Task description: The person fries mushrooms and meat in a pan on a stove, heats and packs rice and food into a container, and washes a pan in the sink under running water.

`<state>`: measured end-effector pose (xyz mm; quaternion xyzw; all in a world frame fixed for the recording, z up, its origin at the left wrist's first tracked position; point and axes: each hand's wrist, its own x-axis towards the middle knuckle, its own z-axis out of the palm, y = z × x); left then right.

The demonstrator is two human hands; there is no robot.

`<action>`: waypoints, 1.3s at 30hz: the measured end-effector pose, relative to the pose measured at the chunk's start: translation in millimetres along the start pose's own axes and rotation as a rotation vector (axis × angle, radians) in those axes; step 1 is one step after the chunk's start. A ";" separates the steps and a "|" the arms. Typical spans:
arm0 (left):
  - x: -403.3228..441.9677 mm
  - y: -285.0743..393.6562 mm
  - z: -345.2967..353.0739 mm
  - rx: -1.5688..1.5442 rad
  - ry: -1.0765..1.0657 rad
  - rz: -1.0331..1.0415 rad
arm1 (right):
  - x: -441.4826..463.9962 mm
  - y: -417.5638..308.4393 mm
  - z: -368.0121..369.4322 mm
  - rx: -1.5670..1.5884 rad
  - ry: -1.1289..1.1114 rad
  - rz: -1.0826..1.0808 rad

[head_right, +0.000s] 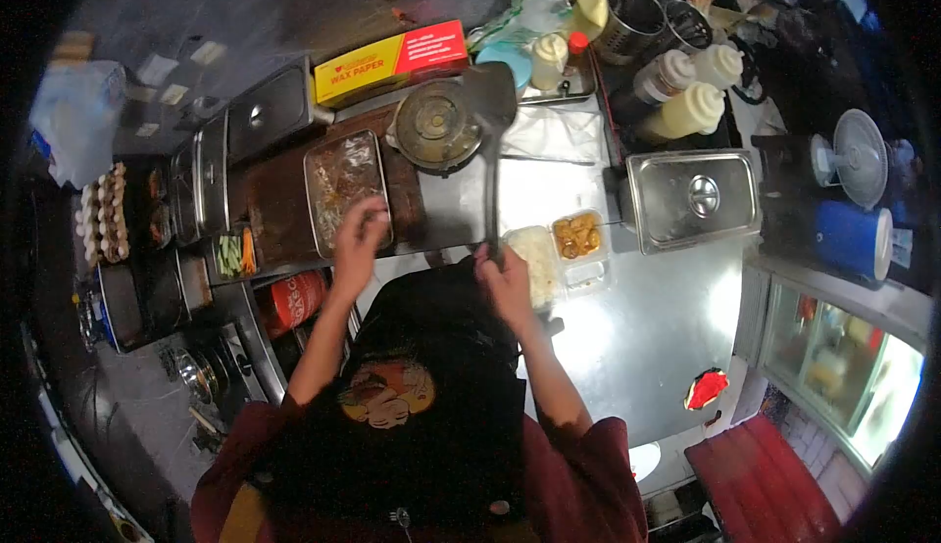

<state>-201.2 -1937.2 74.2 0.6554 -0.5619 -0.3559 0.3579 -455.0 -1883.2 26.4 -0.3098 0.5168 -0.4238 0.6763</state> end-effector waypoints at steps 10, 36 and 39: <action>12.5 -180.6 -99.9 0.364 0.265 -0.315 | -2.5 -30.2 -31.9 -0.682 0.168 -0.190; 8.2 -282.5 -201.3 0.291 0.585 -0.531 | 62.1 -47.2 -43.5 -1.057 0.178 -0.501; -5.0 -254.9 -182.3 0.129 0.637 -0.486 | 95.3 -58.8 -32.8 -1.116 0.154 -0.600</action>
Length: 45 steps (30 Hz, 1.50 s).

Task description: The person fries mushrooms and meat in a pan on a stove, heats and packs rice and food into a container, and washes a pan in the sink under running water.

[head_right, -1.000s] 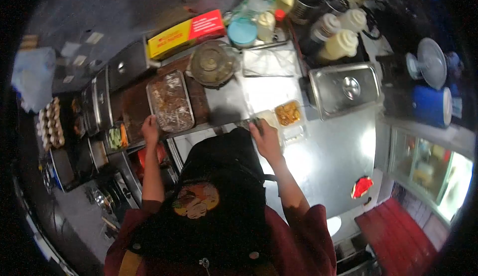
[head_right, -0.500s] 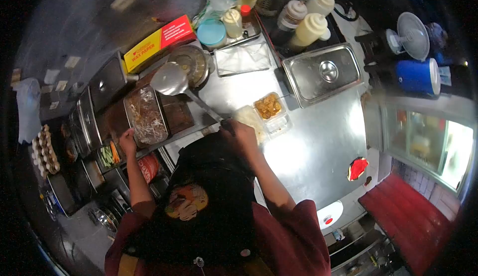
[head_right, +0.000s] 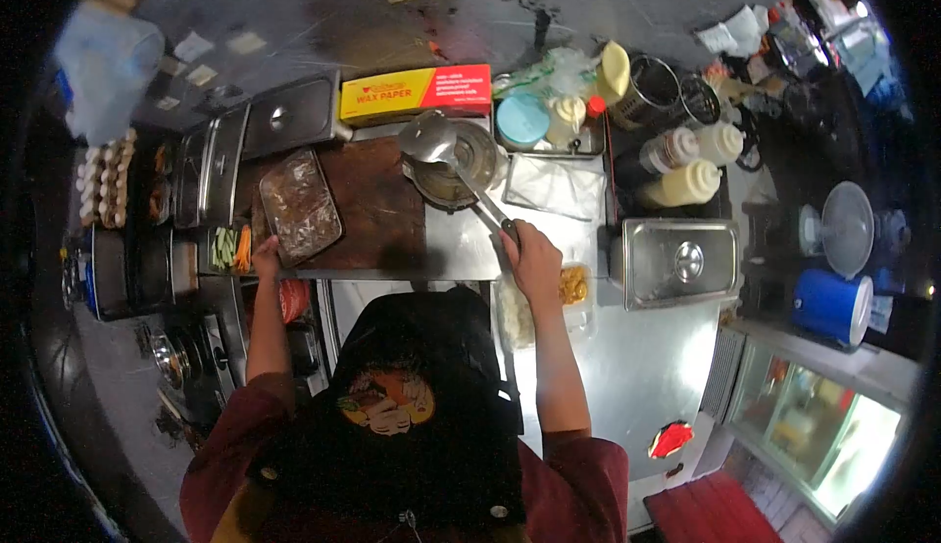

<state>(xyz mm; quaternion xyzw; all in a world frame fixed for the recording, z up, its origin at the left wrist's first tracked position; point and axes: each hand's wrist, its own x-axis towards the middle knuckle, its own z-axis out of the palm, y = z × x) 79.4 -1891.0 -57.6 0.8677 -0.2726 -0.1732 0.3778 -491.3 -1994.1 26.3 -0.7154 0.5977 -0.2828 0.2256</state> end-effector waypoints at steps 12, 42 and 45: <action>-131.2 -33.2 -41.6 -0.639 0.115 -0.546 | 47.7 5.0 0.9 -0.147 -0.158 -0.023; -166.0 -3.9 -18.1 -0.102 -0.897 -0.580 | -26.2 149.6 -223.3 -0.598 0.368 0.427; -157.8 21.3 -10.4 0.054 -1.041 -0.562 | -33.2 198.3 -235.7 -0.585 0.117 0.364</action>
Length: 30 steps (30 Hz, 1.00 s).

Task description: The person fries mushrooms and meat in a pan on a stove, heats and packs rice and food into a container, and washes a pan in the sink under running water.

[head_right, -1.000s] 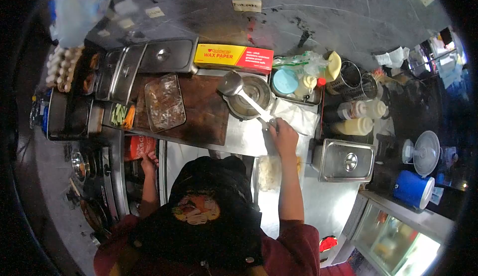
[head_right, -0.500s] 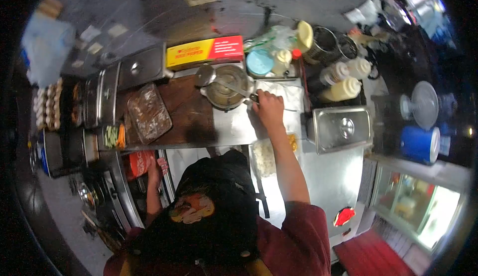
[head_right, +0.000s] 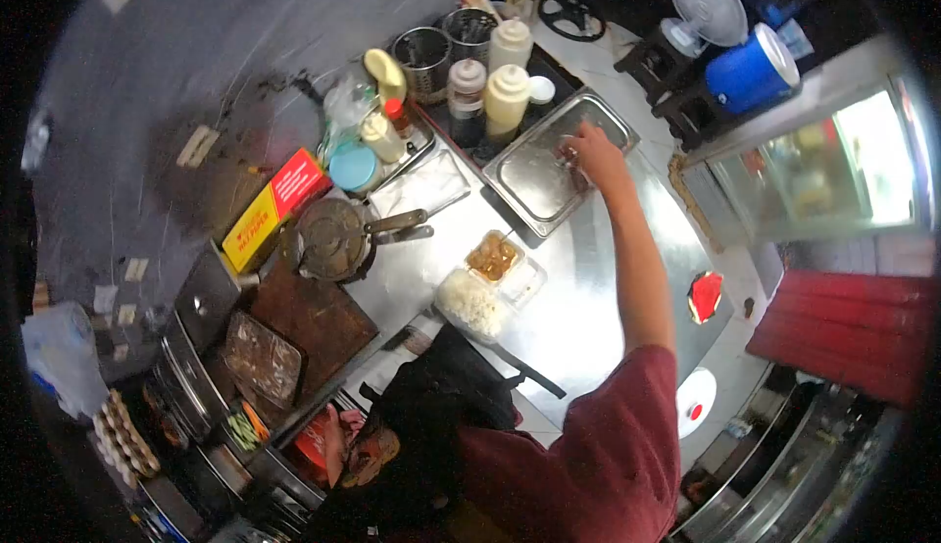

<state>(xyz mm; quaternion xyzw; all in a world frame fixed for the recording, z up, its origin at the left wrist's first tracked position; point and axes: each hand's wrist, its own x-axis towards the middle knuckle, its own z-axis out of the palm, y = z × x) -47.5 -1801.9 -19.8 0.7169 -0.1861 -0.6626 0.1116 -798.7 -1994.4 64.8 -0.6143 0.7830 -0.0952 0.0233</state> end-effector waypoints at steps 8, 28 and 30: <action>-26.8 139.5 65.0 0.388 -0.152 0.267 | 11.0 24.3 -16.0 -0.239 -0.058 -0.365; 36.6 254.4 498.0 -0.015 -0.602 0.601 | -432.6 -51.7 87.8 -0.042 -0.015 1.099; 53.5 245.7 517.5 -0.012 -0.484 0.655 | -432.4 -46.7 81.8 0.029 -0.066 1.156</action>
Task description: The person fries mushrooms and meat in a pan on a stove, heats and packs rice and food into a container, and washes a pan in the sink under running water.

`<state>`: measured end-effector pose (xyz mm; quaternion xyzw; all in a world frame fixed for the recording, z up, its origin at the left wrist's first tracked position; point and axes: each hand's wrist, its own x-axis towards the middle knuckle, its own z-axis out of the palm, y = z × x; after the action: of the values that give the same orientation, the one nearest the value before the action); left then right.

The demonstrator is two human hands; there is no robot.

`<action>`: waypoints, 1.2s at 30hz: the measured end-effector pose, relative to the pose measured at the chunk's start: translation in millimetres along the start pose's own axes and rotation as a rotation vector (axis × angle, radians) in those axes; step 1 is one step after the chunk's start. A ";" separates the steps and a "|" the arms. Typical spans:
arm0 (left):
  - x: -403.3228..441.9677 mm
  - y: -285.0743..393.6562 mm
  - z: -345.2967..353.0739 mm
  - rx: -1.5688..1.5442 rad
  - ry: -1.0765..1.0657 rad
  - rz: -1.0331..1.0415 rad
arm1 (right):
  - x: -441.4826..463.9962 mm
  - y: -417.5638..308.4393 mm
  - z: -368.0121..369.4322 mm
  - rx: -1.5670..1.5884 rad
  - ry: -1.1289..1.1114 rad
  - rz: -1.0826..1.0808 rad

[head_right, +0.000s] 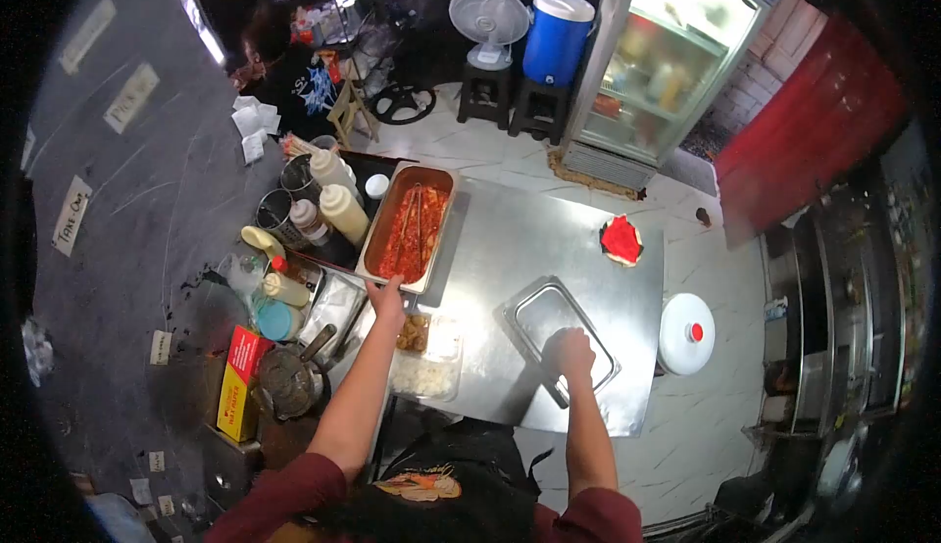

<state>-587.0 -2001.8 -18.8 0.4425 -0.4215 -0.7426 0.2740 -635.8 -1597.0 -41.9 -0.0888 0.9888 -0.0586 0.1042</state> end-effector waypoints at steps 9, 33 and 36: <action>-2.1 33.8 -2.0 0.017 -0.119 -0.174 | 91.6 -74.4 -104.6 0.625 0.409 -0.293; -27.1 44.6 -50.1 0.276 -0.110 -0.233 | 212.7 -218.4 -106.2 -0.380 0.118 -1.161; -32.4 36.1 -51.1 0.150 -0.112 -0.208 | 197.5 -228.3 -124.1 -0.360 0.170 -1.220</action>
<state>-525.5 -2014.0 13.4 0.4611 -0.4423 -0.7568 0.1377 -815.5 -1845.1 70.7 -0.6466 0.7598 0.0527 -0.0432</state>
